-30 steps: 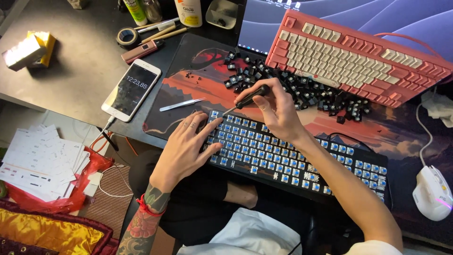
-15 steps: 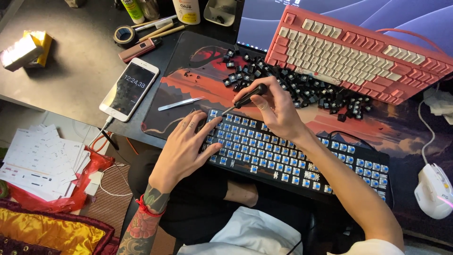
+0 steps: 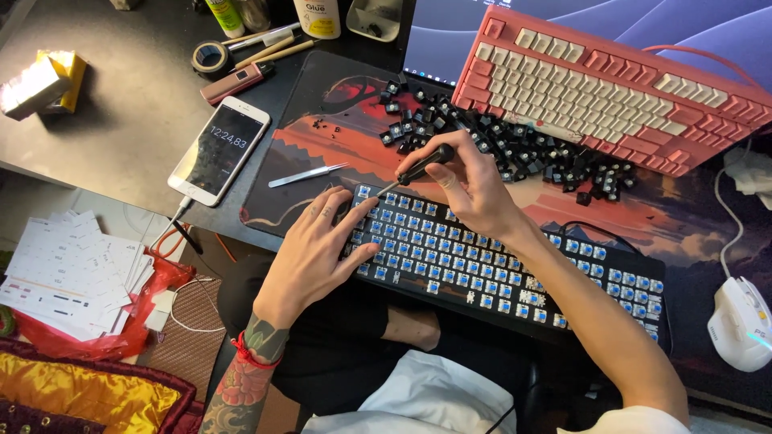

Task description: Dusting a keyboard and removing mechanical switches using a switch puller tool.

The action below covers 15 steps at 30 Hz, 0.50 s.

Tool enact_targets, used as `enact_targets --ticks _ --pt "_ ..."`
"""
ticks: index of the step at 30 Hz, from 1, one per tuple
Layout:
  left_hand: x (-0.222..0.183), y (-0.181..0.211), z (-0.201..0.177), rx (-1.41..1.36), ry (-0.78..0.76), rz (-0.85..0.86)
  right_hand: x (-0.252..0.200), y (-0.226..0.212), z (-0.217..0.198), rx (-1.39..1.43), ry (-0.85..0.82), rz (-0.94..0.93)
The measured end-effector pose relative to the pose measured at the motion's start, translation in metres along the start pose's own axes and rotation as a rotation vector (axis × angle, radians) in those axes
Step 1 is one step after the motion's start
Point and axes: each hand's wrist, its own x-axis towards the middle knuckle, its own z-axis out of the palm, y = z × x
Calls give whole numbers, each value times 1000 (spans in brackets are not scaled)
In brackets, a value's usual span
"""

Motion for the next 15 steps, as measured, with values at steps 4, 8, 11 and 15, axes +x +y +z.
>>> enact_targets --ticks 4,8,11,15 --pt "0 -1 0 -6 -10 -2 4 -16 -1 -79 -74 -5" --pt "1 3 -4 -22 -21 -10 23 -42 1 -202 -197 -5" --pt "1 3 -6 -20 -38 -29 41 -52 2 -365 -273 -43" --pt "1 4 -9 -55 -21 -27 62 -65 -1 -486 -353 -22"
